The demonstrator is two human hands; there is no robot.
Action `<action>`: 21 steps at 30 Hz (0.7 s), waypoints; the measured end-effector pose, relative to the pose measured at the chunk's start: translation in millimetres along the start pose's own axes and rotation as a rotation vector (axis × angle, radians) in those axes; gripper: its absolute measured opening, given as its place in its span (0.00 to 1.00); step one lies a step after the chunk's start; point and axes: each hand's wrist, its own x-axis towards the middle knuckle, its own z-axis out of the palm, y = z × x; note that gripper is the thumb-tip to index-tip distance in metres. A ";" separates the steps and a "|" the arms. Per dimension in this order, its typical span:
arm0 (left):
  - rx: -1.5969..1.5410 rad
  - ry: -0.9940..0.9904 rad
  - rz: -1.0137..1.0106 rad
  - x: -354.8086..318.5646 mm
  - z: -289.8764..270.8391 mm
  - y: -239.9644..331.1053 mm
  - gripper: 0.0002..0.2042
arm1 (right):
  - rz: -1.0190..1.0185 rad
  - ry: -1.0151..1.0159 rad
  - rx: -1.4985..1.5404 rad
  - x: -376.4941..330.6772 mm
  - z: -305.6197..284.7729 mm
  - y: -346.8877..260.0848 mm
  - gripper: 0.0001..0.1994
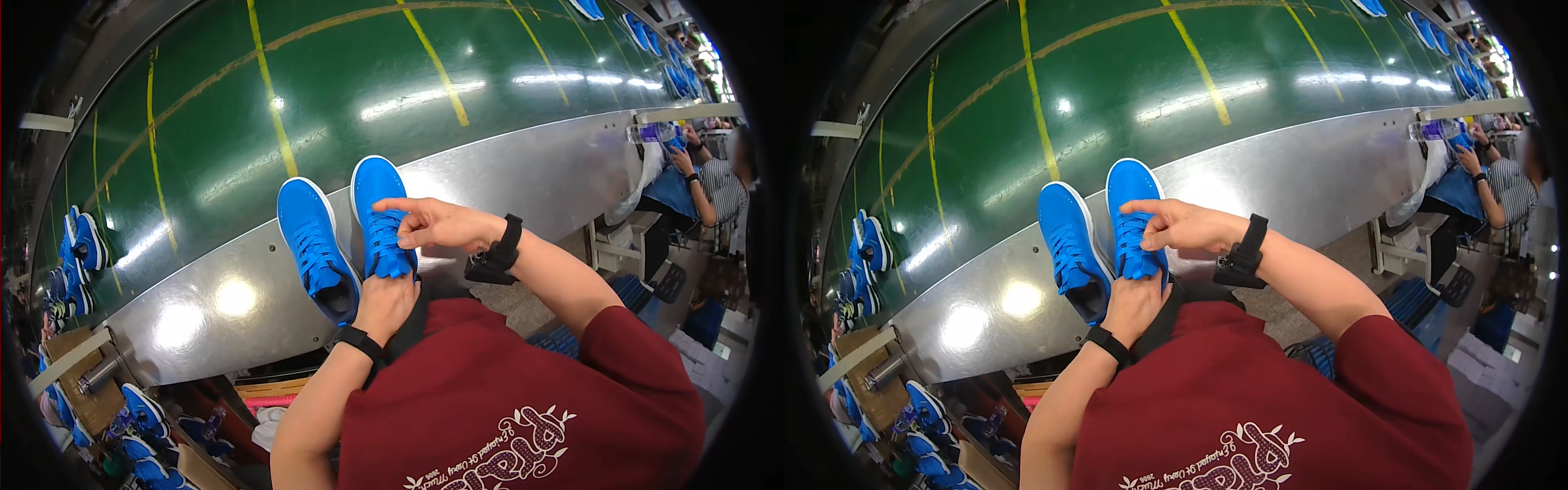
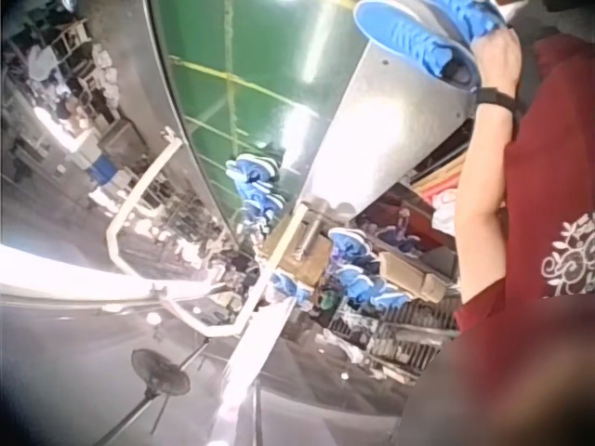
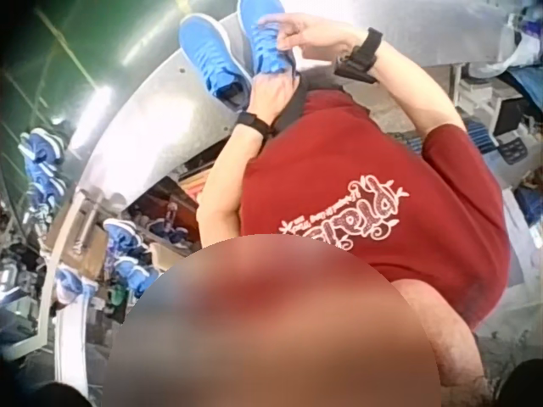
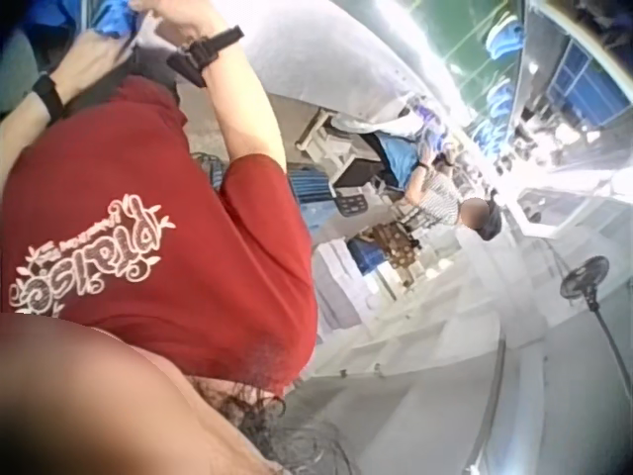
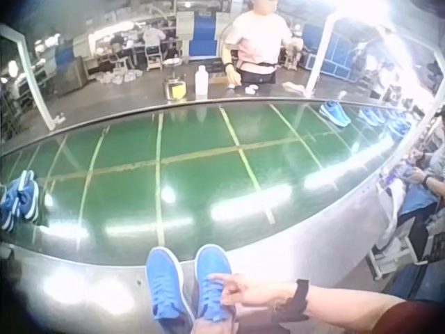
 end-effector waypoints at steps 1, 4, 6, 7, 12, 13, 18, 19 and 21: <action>-0.002 -0.004 -0.001 -0.1 -0.4 0.0 0.11 | 0.003 0.000 0.004 2.7 -2.2 -0.9 0.31; -0.021 0.030 0.003 -0.6 -0.7 -0.1 0.11 | 0.070 -0.108 -0.004 10.7 -7.5 -5.8 0.31; -0.015 0.017 -0.008 -1.3 -0.3 -0.2 0.10 | 0.085 -0.137 0.080 13.7 -11.4 -2.9 0.30; -0.015 0.015 -0.011 -2.0 -0.7 -0.3 0.10 | 0.099 -0.163 0.160 14.2 -13.0 -1.7 0.28; -0.031 -0.007 -0.021 -1.6 -0.7 0.7 0.10 | 0.149 -0.251 0.252 13.8 -21.1 1.1 0.30; -0.030 -0.008 -0.022 -0.8 -0.3 1.1 0.10 | 0.141 -0.247 0.287 12.2 -20.8 2.4 0.29; 0.030 0.016 -0.008 -0.9 3.5 -1.6 0.12 | -0.387 0.471 -0.716 6.4 -7.0 -16.2 0.25; 0.035 0.017 -0.003 -1.2 3.8 -2.8 0.12 | -0.629 0.793 -1.137 5.8 -7.6 -22.8 0.23; 0.018 0.018 -0.007 -1.8 3.2 -2.3 0.13 | -0.485 0.684 -0.978 -5.8 -2.7 -28.1 0.21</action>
